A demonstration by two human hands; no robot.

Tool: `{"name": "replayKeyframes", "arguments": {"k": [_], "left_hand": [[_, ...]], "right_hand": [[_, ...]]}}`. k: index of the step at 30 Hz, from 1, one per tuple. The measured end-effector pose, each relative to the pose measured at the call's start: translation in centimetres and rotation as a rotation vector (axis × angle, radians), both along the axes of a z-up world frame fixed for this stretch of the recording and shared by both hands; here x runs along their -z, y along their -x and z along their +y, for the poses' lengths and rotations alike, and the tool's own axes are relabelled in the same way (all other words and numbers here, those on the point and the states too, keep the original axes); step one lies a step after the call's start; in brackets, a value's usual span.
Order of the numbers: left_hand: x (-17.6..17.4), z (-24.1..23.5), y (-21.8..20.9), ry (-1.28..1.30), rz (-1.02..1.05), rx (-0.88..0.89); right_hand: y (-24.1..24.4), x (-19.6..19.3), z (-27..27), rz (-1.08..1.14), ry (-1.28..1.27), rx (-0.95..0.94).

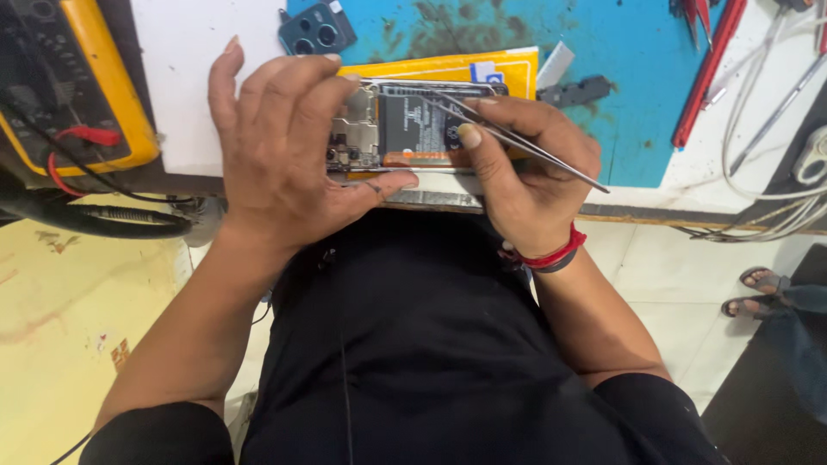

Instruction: The person disassembles a smartphone using tweezers and a metal prying tool, removes the back cover, and manipulates internal components including the battery and ribbon cables. The person wipes the back cover with a cloth and repositions internal parts before placing the device on a yellow box.

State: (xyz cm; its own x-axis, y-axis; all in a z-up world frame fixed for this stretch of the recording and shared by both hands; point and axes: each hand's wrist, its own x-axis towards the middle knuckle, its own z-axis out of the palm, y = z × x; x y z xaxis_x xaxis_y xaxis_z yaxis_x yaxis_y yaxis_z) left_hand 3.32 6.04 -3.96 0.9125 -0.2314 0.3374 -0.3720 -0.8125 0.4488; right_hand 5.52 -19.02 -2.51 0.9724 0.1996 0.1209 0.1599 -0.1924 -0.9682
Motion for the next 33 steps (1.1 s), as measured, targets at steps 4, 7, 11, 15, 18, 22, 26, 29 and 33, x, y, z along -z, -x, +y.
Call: {"name": "replayKeyframes", "arguments": {"k": [4,7,11,15,18,22,26,29,33], "left_hand": [[0.7,0.0,0.0,0.007,-0.039,0.026],[1.0,0.0,0.3,-0.001,-0.028,0.032],[1.2,0.1,0.3,-0.004,-0.051,0.039],[1.4,0.1,0.4,-0.007,-0.046,0.039],[1.4,0.1,0.3,-0.007,-0.049,0.034],[1.2,0.0,0.1,-0.011,-0.054,0.028],[1.1,0.1,0.1,-0.019,-0.051,0.024],[1.0,0.0,0.1,-0.016,-0.046,0.029],[0.9,0.1,0.0,-0.027,-0.030,0.036]], "right_hand": [[-0.6,0.1,1.2,-0.073,0.077,-0.033],[-0.8,0.5,1.6,-0.123,0.162,-0.007],[-0.8,0.7,1.9,-0.066,0.075,-0.009],[-0.9,0.7,1.9,-0.120,0.171,-0.016],[-1.0,0.5,1.8,-0.108,0.197,-0.017],[-1.1,0.5,2.0,-0.028,0.103,0.001],[-1.2,0.2,2.3,-0.024,0.134,-0.003],[-1.6,-0.3,2.5,-0.040,0.180,-0.011],[-2.9,-1.2,2.3,0.038,0.240,-0.006]]}}
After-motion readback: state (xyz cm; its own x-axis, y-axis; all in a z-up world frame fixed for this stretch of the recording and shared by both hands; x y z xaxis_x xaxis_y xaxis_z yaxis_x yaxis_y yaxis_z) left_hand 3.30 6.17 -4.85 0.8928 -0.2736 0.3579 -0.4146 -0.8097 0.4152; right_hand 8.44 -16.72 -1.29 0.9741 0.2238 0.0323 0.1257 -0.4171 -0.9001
